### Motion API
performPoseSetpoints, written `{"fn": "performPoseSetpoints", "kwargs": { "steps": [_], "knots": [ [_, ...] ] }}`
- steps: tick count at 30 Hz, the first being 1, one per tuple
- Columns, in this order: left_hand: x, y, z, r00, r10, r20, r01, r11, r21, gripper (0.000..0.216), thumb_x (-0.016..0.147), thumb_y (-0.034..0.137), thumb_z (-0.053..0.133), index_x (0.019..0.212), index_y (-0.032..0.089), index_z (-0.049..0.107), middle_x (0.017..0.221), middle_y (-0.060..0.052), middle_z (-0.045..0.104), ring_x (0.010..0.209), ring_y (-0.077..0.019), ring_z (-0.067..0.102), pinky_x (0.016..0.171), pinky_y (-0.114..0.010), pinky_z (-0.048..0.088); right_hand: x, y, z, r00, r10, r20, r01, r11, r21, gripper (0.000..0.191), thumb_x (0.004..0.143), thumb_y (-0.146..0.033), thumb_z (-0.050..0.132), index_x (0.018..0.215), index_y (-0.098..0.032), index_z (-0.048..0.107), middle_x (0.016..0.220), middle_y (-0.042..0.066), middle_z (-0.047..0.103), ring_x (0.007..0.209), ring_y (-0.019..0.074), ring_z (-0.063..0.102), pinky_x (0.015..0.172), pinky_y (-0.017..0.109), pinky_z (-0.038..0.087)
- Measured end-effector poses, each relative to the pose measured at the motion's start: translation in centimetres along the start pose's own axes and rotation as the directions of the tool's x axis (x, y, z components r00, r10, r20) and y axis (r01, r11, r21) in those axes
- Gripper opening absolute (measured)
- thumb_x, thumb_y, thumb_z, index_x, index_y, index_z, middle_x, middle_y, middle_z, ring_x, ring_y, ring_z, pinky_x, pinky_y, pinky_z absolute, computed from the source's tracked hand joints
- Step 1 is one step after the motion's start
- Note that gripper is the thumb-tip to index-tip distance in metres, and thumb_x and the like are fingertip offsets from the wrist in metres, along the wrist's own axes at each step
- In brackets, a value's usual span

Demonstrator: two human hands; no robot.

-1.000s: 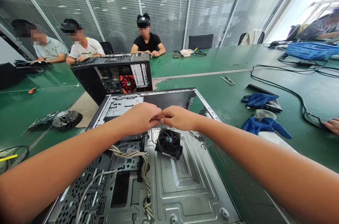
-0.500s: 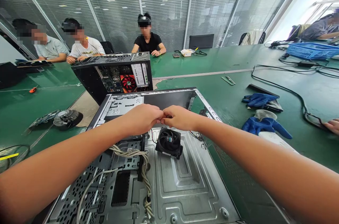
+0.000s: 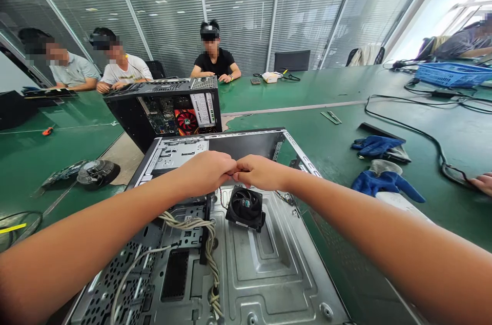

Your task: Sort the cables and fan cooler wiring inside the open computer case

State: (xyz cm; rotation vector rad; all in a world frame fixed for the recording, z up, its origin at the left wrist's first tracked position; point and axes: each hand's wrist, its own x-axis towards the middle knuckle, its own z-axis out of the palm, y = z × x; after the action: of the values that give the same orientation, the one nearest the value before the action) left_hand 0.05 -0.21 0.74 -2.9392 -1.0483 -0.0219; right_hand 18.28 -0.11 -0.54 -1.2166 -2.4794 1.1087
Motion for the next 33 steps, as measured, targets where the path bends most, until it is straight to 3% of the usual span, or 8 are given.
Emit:
{"fn": "performPoseSetpoints", "kwargs": {
  "steps": [13, 21, 26, 33],
  "knots": [
    [0.03, 0.39, -0.31, 0.998, -0.024, 0.05, 0.022, 0.999, 0.042, 0.015, 0.086, 0.019, 0.049, 0.085, 0.018, 0.064, 0.085, -0.006, 0.067, 0.078, -0.0201, 0.062, 0.064, -0.031, 0.043, -0.05, -0.17, 0.1, 0.999, 0.026, -0.036, -0.026, 1.0, 0.002, 0.016, 0.08, -0.026, 0.049, 0.081, -0.015, 0.06, 0.068, 0.0, 0.055, 0.063, 0.0134, 0.05, 0.059, 0.026, 0.036],
    [-0.1, 0.28, -0.21, 0.996, -0.079, -0.043, 0.08, 0.997, 0.01, 0.014, 0.085, 0.024, 0.052, 0.085, 0.017, 0.064, 0.084, -0.006, 0.066, 0.076, -0.0181, 0.061, 0.064, -0.029, 0.042, -0.08, 0.07, -0.15, 0.999, -0.042, 0.026, 0.041, 0.999, 0.027, 0.022, 0.085, -0.024, 0.044, 0.087, -0.016, 0.064, 0.061, -0.004, 0.042, 0.057, 0.0102, 0.037, 0.055, 0.024, 0.032],
    [-0.03, 0.47, -0.19, 0.999, -0.045, 0.017, 0.044, 0.998, 0.036, 0.016, 0.086, 0.018, 0.05, 0.087, 0.017, 0.066, 0.085, -0.006, 0.066, 0.078, -0.0185, 0.062, 0.067, -0.03, 0.044, -0.06, 0.16, -0.01, 1.0, 0.022, 0.003, -0.022, 0.999, 0.044, 0.014, 0.079, -0.024, 0.047, 0.073, -0.016, 0.057, 0.063, -0.002, 0.047, 0.059, 0.0115, 0.043, 0.056, 0.025, 0.033],
    [-0.02, 0.71, -0.27, 0.996, -0.051, 0.07, 0.047, 0.997, 0.061, 0.017, 0.085, 0.018, 0.051, 0.091, 0.018, 0.067, 0.088, -0.006, 0.067, 0.08, -0.0208, 0.064, 0.066, -0.031, 0.044, 0.07, 0.08, 0.05, 1.0, 0.026, 0.017, -0.026, 1.0, 0.011, 0.016, 0.078, -0.023, 0.044, 0.076, -0.016, 0.059, 0.068, 0.0, 0.053, 0.062, 0.0128, 0.047, 0.057, 0.026, 0.035]
  ]
}}
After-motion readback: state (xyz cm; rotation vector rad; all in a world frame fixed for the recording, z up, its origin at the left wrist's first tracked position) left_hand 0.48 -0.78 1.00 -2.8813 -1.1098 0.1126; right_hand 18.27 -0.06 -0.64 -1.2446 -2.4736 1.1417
